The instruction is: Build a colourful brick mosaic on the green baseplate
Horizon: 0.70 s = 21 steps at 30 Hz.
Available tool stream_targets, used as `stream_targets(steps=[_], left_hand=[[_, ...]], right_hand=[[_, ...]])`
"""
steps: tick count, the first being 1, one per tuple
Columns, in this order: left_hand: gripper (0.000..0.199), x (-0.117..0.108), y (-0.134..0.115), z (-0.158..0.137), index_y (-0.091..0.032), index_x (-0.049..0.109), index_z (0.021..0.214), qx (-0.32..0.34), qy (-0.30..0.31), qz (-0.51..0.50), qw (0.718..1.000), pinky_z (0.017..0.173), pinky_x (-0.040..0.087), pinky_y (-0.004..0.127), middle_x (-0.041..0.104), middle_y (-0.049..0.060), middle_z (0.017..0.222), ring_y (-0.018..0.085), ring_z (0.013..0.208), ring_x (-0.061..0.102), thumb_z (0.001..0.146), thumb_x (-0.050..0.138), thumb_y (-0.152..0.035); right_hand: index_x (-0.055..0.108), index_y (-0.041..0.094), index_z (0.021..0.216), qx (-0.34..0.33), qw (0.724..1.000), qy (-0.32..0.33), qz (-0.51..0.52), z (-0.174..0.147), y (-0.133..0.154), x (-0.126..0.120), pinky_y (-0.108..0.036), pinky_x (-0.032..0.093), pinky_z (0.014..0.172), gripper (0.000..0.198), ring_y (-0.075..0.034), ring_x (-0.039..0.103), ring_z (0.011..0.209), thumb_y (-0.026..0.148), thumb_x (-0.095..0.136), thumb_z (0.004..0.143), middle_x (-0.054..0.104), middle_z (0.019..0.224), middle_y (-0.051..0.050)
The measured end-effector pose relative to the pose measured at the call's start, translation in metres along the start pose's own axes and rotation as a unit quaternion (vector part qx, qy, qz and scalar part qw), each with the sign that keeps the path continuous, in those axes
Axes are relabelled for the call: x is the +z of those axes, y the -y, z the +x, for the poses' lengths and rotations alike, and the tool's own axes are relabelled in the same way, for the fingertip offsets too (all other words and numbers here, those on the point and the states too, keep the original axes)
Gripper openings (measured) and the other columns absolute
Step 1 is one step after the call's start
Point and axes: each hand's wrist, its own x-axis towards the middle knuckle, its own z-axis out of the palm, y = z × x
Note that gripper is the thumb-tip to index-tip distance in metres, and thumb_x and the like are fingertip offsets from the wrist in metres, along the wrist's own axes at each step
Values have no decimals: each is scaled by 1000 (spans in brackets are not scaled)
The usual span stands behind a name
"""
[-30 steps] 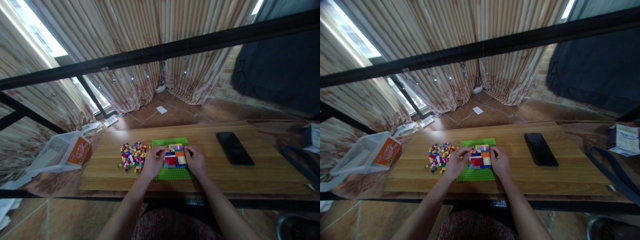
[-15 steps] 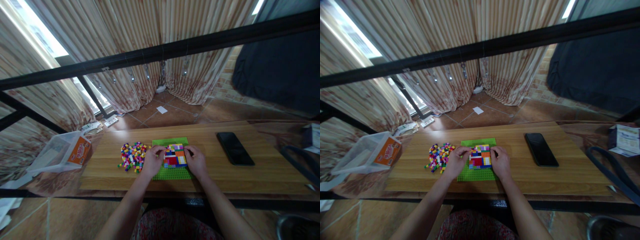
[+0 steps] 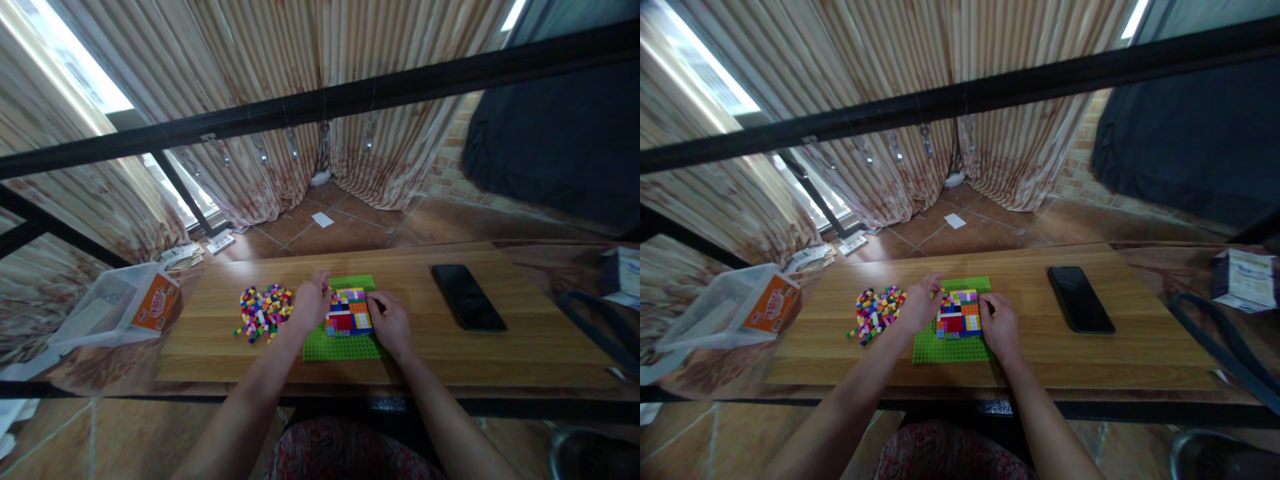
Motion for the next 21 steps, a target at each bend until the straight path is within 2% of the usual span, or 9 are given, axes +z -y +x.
stream_targets(steps=[4,9,17,21], left_hand=[[47,0,-7,7,-21,55,121,12,50,37,998,78,51,29,68,2,85,17,76,64,77,51,-5],[48,2,-10,9,-21,57,119,22,73,48,996,79,51,28,69,3,87,17,76,64,75,50,-4],[43,1,-6,9,-22,63,111,3,63,-3,998,78,52,26,70,0,84,15,77,65,73,54,-4],[35,-2,-6,8,-20,65,108,-1,60,-21,998,80,52,27,72,2,85,15,79,67,77,52,-7]], right_hand=[[69,20,84,-2,1000,0,0,0,0,0,-37,47,81,25,-22,61,86,33,47,87,69,88,-8],[69,20,84,-2,1000,-8,1,-1,1,0,-37,47,81,25,-23,61,86,34,48,87,69,87,-8],[69,20,85,3,1000,-2,6,0,0,1,-37,47,81,25,-23,61,86,34,48,87,69,89,-8],[69,20,85,3,1000,-3,4,0,0,1,-37,47,81,25,-23,61,86,33,48,87,69,88,-8]])
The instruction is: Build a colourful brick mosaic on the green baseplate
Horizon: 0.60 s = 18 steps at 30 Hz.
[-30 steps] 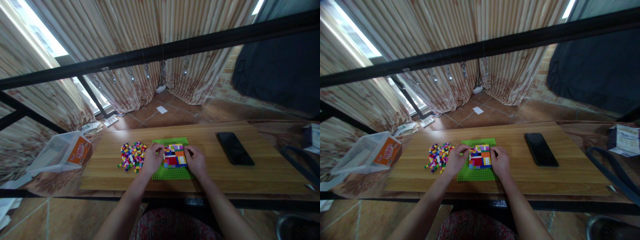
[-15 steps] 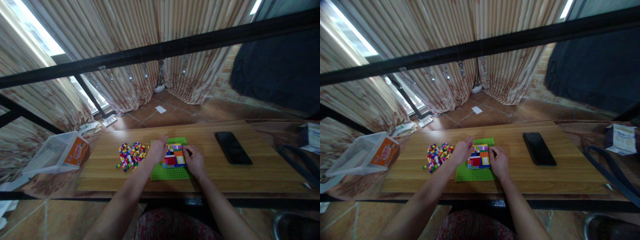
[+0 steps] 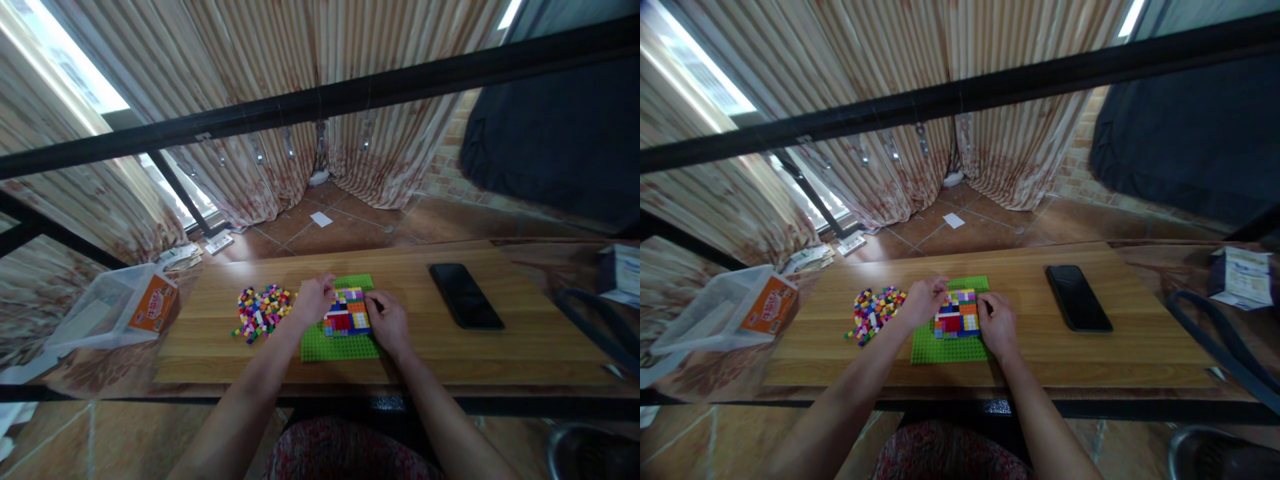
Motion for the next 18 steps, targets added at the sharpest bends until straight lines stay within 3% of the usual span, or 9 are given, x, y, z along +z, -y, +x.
stream_targets(steps=[12,18], left_hand=[[21,12,25,13,-16,69,89,-52,5,-172,984,70,54,24,73,2,78,14,72,68,73,60,-7],[15,5,19,17,-16,70,81,-83,19,-154,984,67,54,24,73,1,74,13,69,67,70,63,-8]], right_hand=[[68,21,84,-3,1000,-3,-7,0,-4,1,-38,48,80,25,-23,61,85,34,48,87,69,87,-8],[68,20,84,2,1000,1,-10,0,-1,1,-37,47,80,25,-23,61,86,34,48,87,69,87,-8]])
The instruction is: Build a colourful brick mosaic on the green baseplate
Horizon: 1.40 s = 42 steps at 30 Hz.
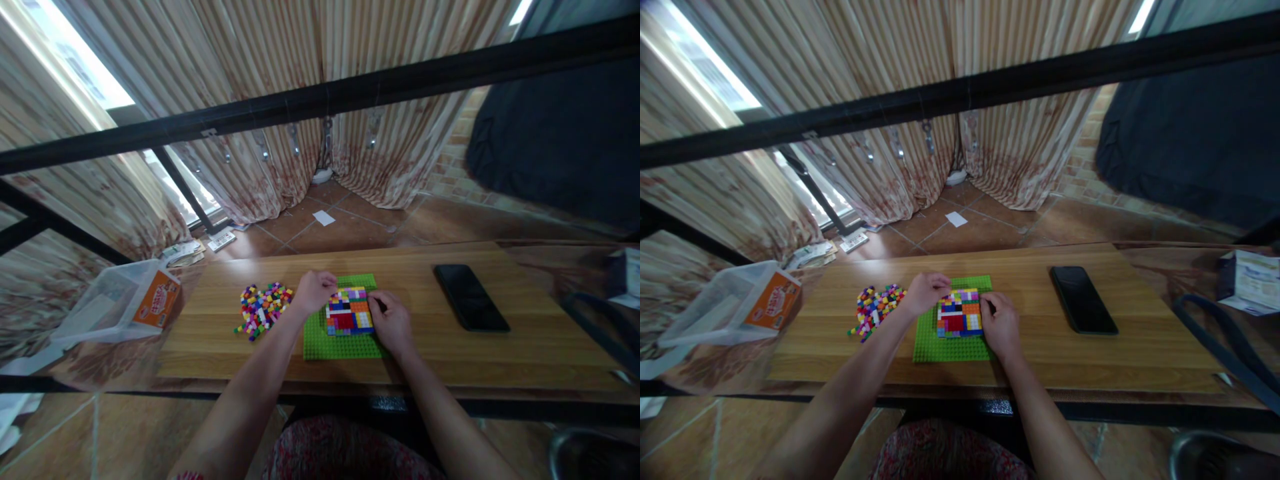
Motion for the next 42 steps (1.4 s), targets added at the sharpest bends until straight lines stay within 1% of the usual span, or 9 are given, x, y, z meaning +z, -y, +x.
stream_targets(steps=[8,15,18,21,23,27,32,36,42], left_hand=[[13,1,3,4,-15,71,76,-10,4,20,1000,60,52,22,71,1,68,12,62,64,68,63,-9],[17,3,-2,-2,-16,70,80,9,-16,30,999,68,54,24,72,0,72,13,69,66,70,61,-6],[24,6,-1,-17,-16,68,92,21,-49,25,998,78,53,25,74,2,86,13,81,68,75,56,-5],[28,6,8,-41,-18,67,99,46,-127,16,991,83,52,26,72,3,97,14,89,67,78,54,-5],[26,0,17,-59,-19,67,96,46,-160,28,986,80,52,26,72,3,95,14,86,66,79,53,-5],[22,-25,41,-86,-17,69,89,16,-184,83,979,74,51,26,71,3,86,14,77,65,82,49,-8],[21,-61,59,-92,-16,69,89,-42,-255,182,949,73,49,27,69,4,86,15,77,63,82,50,-11],[27,-71,53,-77,-17,70,97,-35,-223,261,939,81,49,29,68,7,96,17,87,62,81,49,-9],[24,-62,35,-51,-20,71,98,17,-130,351,927,91,45,33,68,8,101,21,97,59,82,54,-15]], right_hand=[[68,20,84,-7,1000,-2,3,0,-1,0,-37,47,80,25,-22,61,85,34,48,87,69,87,-8],[68,18,83,-10,1000,-1,-8,-1,-1,0,-36,47,79,27,-22,62,84,34,47,87,69,87,-8],[68,18,84,-7,1000,1,-9,-1,-2,0,-36,47,80,27,-22,62,85,35,48,87,69,89,-9],[68,18,85,-5,1000,3,-12,-2,-4,0,-37,46,82,27,-23,61,87,36,48,86,69,91,-9],[68,19,86,-2,1000,6,-13,-3,-5,0,-38,46,82,27,-23,61,88,36,48,86,69,92,-9],[68,19,83,-3,1000,3,-11,-3,-4,-1,-37,47,81,26,-23,61,86,37,48,87,69,90,-8],[68,19,81,-9,1000,-4,-11,-2,-1,-2,-36,47,78,26,-22,62,83,36,49,86,68,87,-8],[68,18,82,-5,1000,-5,-3,-2,0,-2,-36,47,79,26,-22,62,84,35,49,86,68,88,-8],[68,19,84,-5,1000,-3,-11,-3,-3,-1,-37,47,81,25,-23,62,86,35,50,86,69,89,-8]])
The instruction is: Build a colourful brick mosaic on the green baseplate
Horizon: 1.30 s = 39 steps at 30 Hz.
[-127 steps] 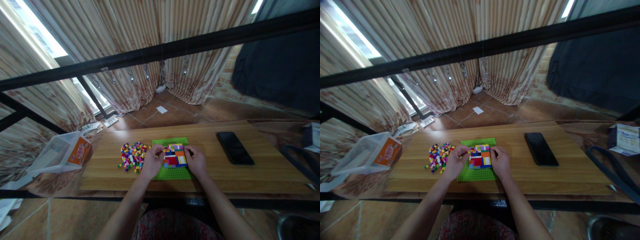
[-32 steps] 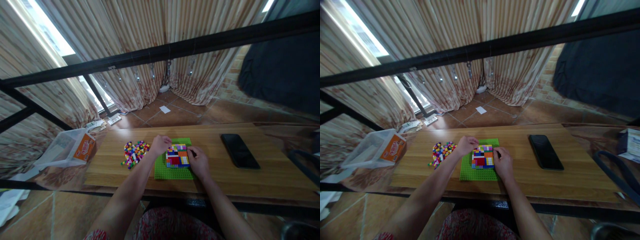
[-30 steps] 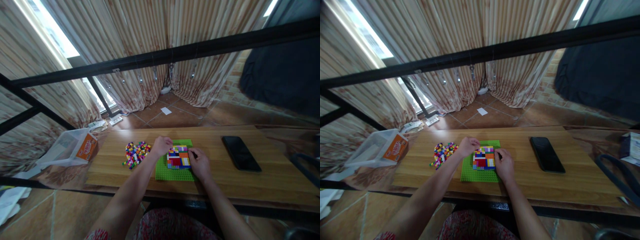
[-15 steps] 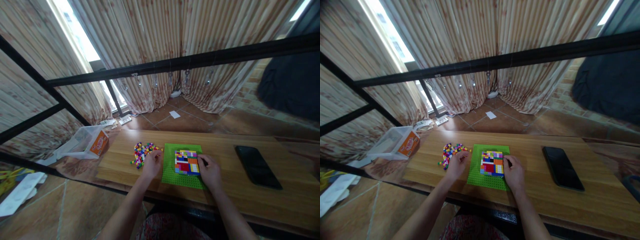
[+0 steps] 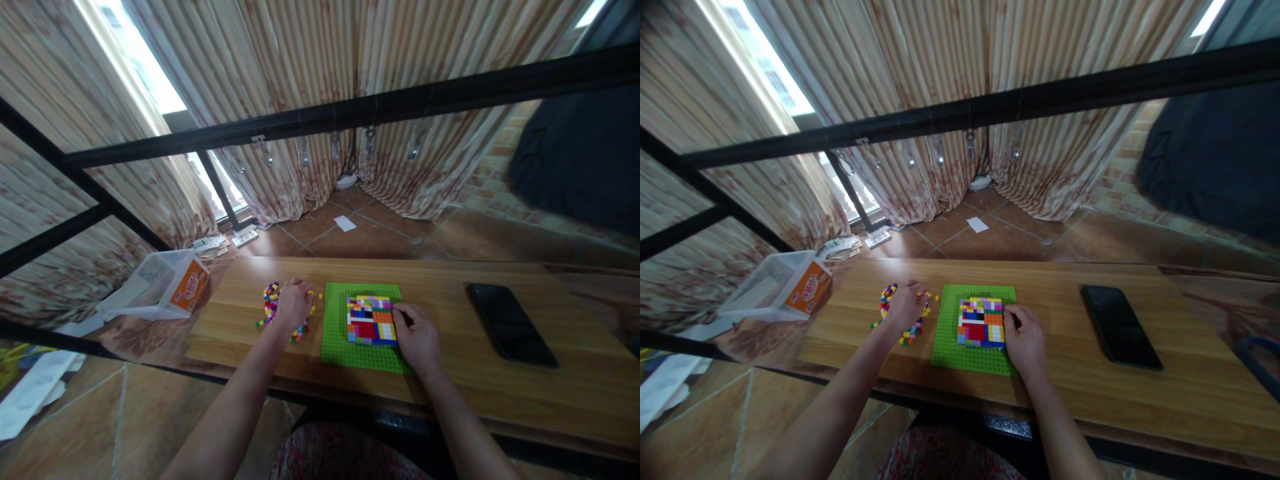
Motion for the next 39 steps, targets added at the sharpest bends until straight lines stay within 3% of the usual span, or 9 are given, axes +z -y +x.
stream_targets(steps=[4,9,13,17,20,23,30,39], left_hand=[[21,8,-11,7,-20,71,89,54,41,38,997,93,43,34,69,7,97,20,96,59,83,51,-16],[20,17,-15,10,-19,68,76,49,48,44,997,90,43,32,68,7,84,19,88,61,82,50,-13],[19,15,-19,8,-17,65,80,31,33,38,998,83,45,31,67,7,84,19,83,61,84,47,-14],[15,13,-36,1,-17,63,85,12,20,-88,996,70,46,24,66,2,80,13,73,60,83,49,-12],[13,19,-55,-5,-18,64,77,34,23,-230,972,69,46,22,65,-1,76,11,72,60,79,53,-10],[14,26,-68,-8,-18,65,74,43,26,-286,957,69,48,22,66,-1,75,11,71,61,78,55,-10],[20,27,-79,-4,-19,67,79,94,20,-228,969,79,49,25,67,2,83,13,80,62,84,50,-10],[20,25,-88,0,-18,61,98,73,34,-163,983,80,51,28,67,3,93,15,82,63,81,56,-9]], right_hand=[[68,19,84,-2,1000,2,2,0,-2,1,-37,48,81,24,-22,62,86,34,50,87,69,89,-8],[68,19,84,-2,1000,0,1,0,-2,2,-37,48,81,24,-22,62,86,33,49,87,69,89,-8],[68,19,85,-1,1000,0,2,1,0,1,-36,48,80,24,-22,62,86,33,49,87,69,90,-8],[68,19,84,-3,1000,-3,1,1,2,0,-36,47,80,24,-22,62,85,33,48,87,69,89,-8],[68,19,83,-1,1000,-5,5,2,3,0,-36,47,80,24,-22,62,85,33,48,87,69,88,-8],[68,20,84,3,1000,3,15,2,2,0,-36,47,80,24,-22,61,85,33,48,87,69,87,-8],[69,20,84,6,1000,-1,25,2,4,1,-37,48,80,26,-23,61,86,35,48,87,69,88,-8],[69,19,84,13,1000,0,22,2,5,1,-37,47,80,26,-23,61,85,35,49,87,69,87,-9]])
